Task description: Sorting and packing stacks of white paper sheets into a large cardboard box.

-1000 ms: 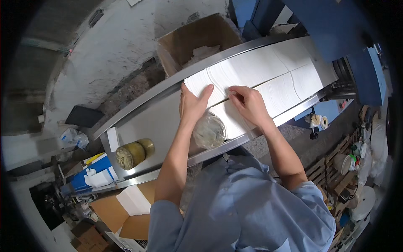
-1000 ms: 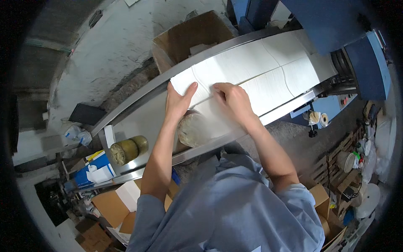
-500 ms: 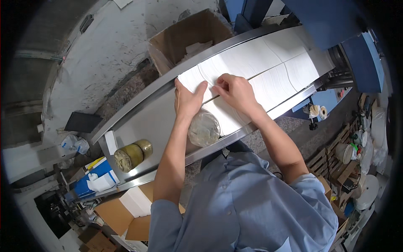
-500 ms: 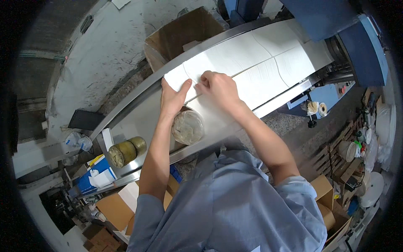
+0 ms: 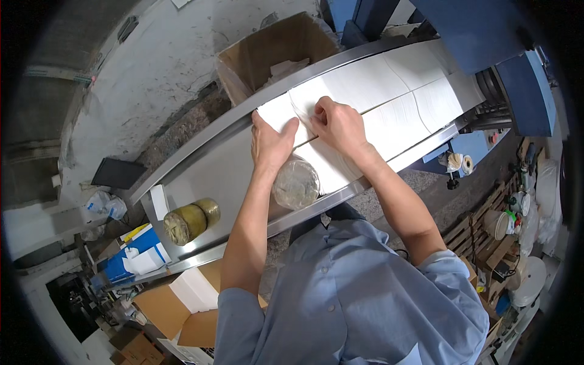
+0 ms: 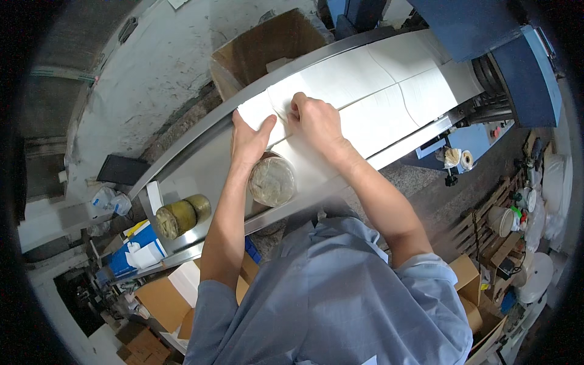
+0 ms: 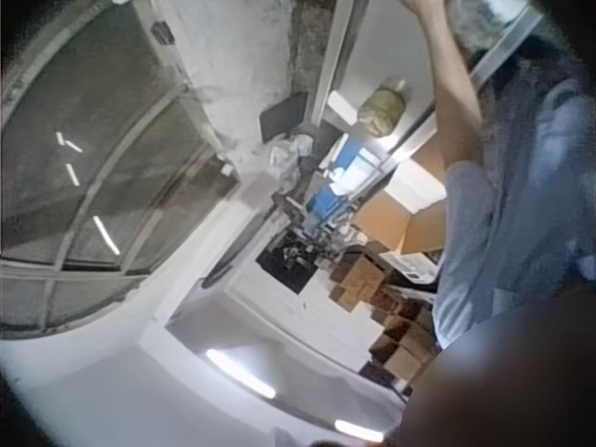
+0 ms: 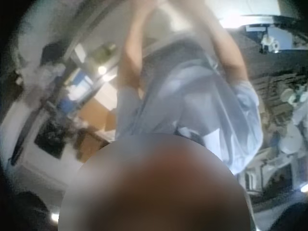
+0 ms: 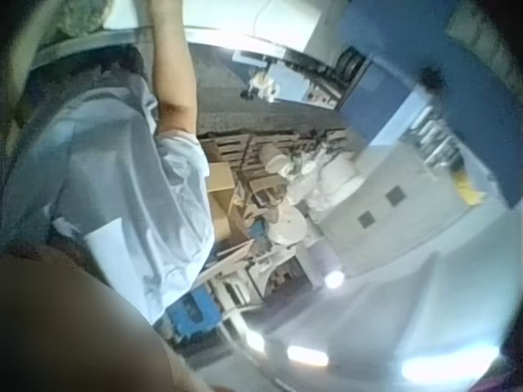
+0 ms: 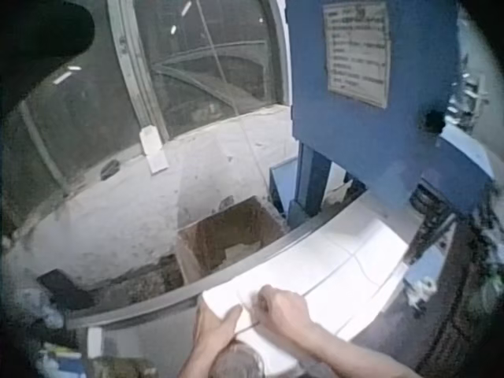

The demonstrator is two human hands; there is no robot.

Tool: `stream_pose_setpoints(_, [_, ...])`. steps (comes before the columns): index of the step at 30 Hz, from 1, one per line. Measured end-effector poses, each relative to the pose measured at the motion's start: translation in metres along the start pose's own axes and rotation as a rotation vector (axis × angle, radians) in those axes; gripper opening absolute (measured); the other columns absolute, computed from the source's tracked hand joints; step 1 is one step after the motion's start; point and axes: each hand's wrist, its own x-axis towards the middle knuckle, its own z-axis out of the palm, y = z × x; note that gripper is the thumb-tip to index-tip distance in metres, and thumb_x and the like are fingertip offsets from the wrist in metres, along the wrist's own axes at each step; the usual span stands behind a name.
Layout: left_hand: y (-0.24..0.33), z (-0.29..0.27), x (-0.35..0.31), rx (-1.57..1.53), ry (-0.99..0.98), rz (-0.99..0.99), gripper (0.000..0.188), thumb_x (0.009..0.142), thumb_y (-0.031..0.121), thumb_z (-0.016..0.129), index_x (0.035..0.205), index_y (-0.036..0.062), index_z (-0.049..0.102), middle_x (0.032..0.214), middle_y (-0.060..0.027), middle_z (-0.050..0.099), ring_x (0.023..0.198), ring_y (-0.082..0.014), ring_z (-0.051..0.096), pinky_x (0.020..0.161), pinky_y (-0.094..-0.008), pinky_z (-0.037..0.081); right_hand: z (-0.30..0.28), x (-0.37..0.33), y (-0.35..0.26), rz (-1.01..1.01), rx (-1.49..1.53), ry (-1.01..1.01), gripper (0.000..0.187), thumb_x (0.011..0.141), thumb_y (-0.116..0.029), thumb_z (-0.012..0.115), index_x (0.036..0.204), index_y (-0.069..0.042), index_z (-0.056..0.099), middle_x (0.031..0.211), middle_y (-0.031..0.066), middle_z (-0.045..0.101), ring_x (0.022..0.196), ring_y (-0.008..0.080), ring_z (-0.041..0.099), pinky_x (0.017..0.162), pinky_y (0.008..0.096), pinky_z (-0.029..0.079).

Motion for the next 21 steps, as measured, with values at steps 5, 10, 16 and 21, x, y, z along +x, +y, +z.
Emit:
stream_pose_setpoints(5, [0.031, -0.006, -0.019, 0.260, 0.117, -0.019, 0.086, 0.083, 0.026, 0.075, 0.146, -0.0119, 0.031, 0.133, -0.0352, 0.057, 0.119, -0.0458, 0.061, 0.104, -0.0477, 0.048, 0.001, -0.001, 0.003, 0.004, -0.006, 0.024, 0.018, 0.084, -0.016, 0.075, 0.093, -0.003, 0.066, 0.074, 0.0118, 0.072, 0.068, 0.0295, 0.072, 0.064, 0.0396, 0.057])
stream_pose_setpoints(10, [0.037, -0.011, -0.025, 0.380, 0.098, 0.080, 0.085, 0.084, 0.024, 0.068, 0.150, -0.0071, 0.025, 0.134, -0.0373, 0.049, 0.116, -0.0510, 0.059, 0.100, -0.0529, 0.049, 0.000, -0.003, 0.001, -0.007, -0.007, 0.027, 0.017, 0.084, -0.015, 0.074, 0.094, -0.003, 0.066, 0.073, 0.0119, 0.072, 0.067, 0.0293, 0.072, 0.064, 0.0390, 0.057])
stream_pose_setpoints(16, [0.024, -0.015, -0.023, 0.418, 0.164, 0.143, 0.076, 0.082, 0.019, 0.069, 0.144, -0.0055, 0.033, 0.137, -0.0360, 0.046, 0.113, -0.0505, 0.061, 0.098, -0.0533, 0.051, 0.001, -0.003, 0.000, -0.022, 0.019, 0.024, 0.013, 0.084, -0.013, 0.072, 0.093, -0.004, 0.070, 0.078, 0.0116, 0.073, 0.071, 0.0303, 0.073, 0.066, 0.0405, 0.058])
stream_pose_setpoints(21, [0.026, -0.023, -0.027, 0.432, 0.187, 0.109, 0.074, 0.082, 0.020, 0.069, 0.143, -0.0054, 0.035, 0.137, -0.0344, 0.047, 0.113, -0.0498, 0.061, 0.098, -0.0529, 0.051, 0.005, -0.004, -0.008, -0.075, -0.020, 0.068, 0.010, 0.083, -0.009, 0.064, 0.089, -0.004, 0.070, 0.082, 0.0154, 0.073, 0.073, 0.0354, 0.071, 0.069, 0.0449, 0.058])
